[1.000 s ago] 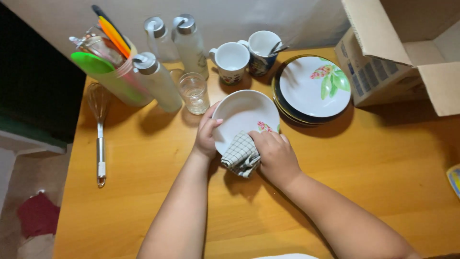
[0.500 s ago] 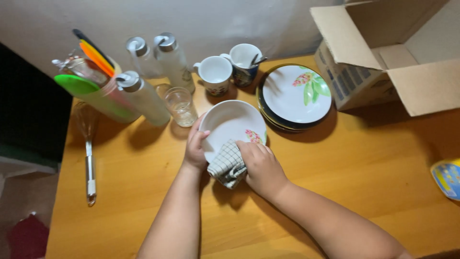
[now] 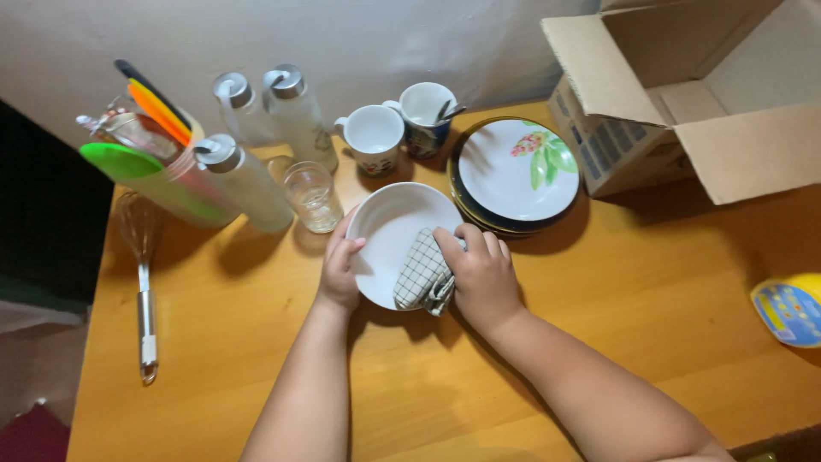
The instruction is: The person removes various cups, bowls, and plates from a cardboard box and wipes each item with a cloth.
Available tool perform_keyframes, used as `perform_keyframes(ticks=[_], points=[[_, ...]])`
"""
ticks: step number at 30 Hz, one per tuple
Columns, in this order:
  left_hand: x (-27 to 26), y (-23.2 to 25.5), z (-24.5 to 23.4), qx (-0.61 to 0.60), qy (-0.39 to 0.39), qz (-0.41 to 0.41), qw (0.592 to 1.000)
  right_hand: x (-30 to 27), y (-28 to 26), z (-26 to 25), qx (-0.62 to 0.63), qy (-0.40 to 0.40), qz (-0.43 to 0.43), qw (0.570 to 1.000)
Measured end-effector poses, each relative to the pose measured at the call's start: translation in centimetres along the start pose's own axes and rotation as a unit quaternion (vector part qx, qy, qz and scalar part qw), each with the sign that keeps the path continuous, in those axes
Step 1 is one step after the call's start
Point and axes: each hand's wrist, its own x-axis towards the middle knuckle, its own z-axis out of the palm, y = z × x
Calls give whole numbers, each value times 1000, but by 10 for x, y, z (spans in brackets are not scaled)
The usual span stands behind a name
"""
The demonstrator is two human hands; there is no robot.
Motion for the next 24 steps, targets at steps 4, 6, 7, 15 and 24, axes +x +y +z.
perform_keyframes(ticks=[4, 6, 7, 15, 24], points=[[1, -3, 1, 10, 5, -8, 1000, -1, 4, 1, -9, 26, 3, 1000], [4, -8, -3, 23, 8, -4, 1000, 0, -4, -4, -2, 23, -1, 1000], [3, -11, -5, 22, 9, 0, 1000, 1, -11, -9, 31, 5, -15, 999], [4, -18, -19, 3, 11, 42, 999, -8, -43, -13, 278, -47, -121, 952], [3, -10, -10, 10, -2, 5, 1000, 3, -16, -12, 10, -4, -38, 999]])
